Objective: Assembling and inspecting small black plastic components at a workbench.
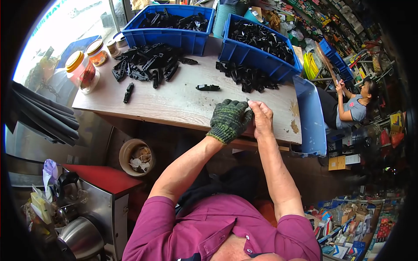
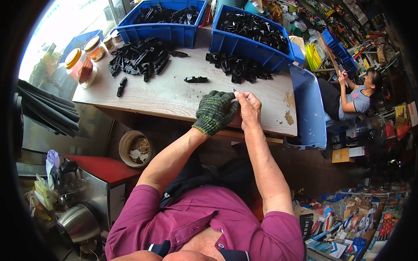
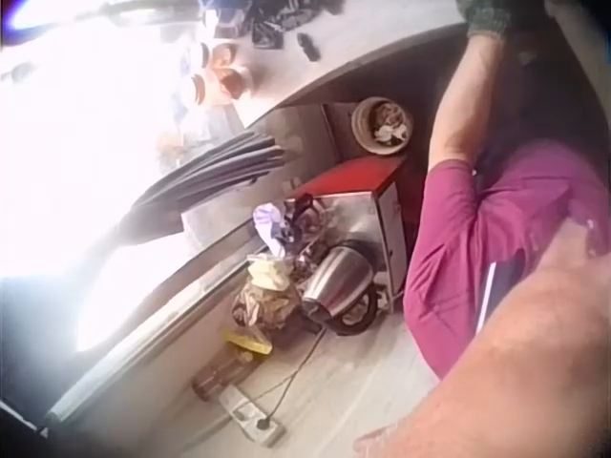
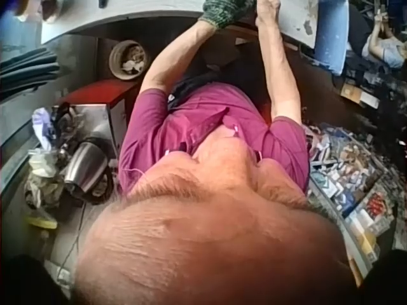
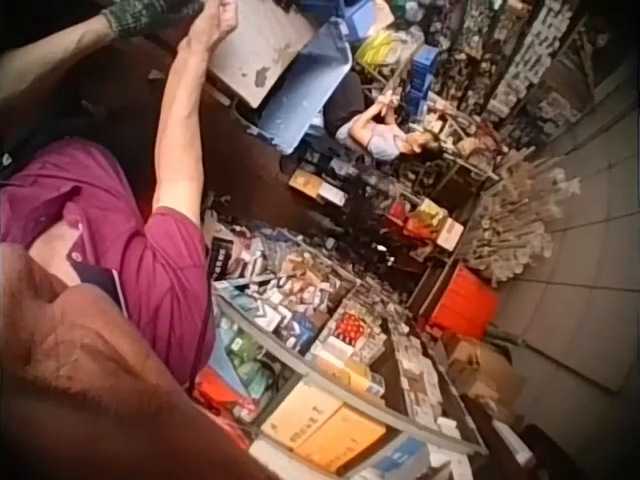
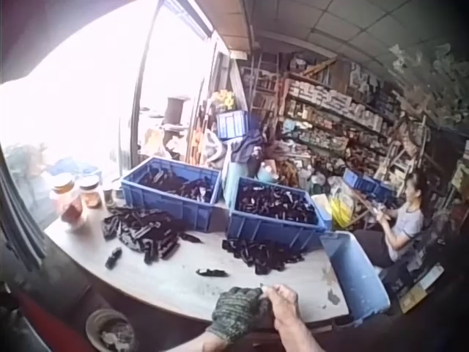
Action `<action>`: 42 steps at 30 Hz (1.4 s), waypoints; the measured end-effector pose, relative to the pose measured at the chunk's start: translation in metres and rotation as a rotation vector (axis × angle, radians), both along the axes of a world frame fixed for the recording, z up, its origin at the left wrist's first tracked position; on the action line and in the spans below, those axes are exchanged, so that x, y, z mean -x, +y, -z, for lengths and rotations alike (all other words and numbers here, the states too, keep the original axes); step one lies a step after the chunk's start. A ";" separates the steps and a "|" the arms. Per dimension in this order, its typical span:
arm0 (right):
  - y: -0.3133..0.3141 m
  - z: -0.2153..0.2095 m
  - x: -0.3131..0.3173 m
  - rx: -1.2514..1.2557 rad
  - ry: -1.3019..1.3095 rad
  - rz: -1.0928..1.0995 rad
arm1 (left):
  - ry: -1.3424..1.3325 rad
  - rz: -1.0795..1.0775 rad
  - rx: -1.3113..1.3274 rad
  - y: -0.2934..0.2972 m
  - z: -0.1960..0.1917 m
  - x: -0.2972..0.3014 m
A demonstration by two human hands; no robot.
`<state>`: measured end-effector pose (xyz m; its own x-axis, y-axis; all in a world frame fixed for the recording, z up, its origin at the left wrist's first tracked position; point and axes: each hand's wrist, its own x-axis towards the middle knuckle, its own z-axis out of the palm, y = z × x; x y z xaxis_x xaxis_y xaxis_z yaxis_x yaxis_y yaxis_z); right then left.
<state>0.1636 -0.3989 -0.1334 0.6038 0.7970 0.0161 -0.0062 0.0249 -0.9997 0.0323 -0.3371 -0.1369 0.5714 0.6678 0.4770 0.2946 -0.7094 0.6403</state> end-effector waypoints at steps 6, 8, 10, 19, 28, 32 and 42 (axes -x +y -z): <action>-0.007 -0.001 0.001 0.036 -0.024 -0.017 | 0.038 -0.096 -0.027 -0.002 0.000 -0.005; -0.002 0.004 0.002 0.018 -0.041 -0.018 | 0.049 -0.138 -0.046 -0.003 0.002 -0.005; -0.002 0.004 -0.001 -0.001 -0.061 -0.012 | 0.043 -0.142 -0.067 -0.004 0.001 -0.004; 0.000 0.005 0.007 0.013 -0.066 -0.113 | 0.082 -0.074 -0.095 0.001 0.002 0.017; 0.005 -0.009 0.027 0.083 0.194 0.029 | 0.363 -0.372 -0.265 0.093 0.004 0.062; 0.002 -0.005 0.024 0.031 0.250 0.072 | 0.088 -0.039 -0.092 0.060 0.001 0.056; -0.001 0.000 0.024 0.003 0.183 0.226 | -0.137 0.228 0.343 0.005 0.000 0.030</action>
<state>0.1394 -0.4002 -0.1337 0.7587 0.6417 -0.1119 -0.1813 0.0430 -0.9825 0.0025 -0.3318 -0.1368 0.6693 0.6651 0.3313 0.0511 -0.4860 0.8724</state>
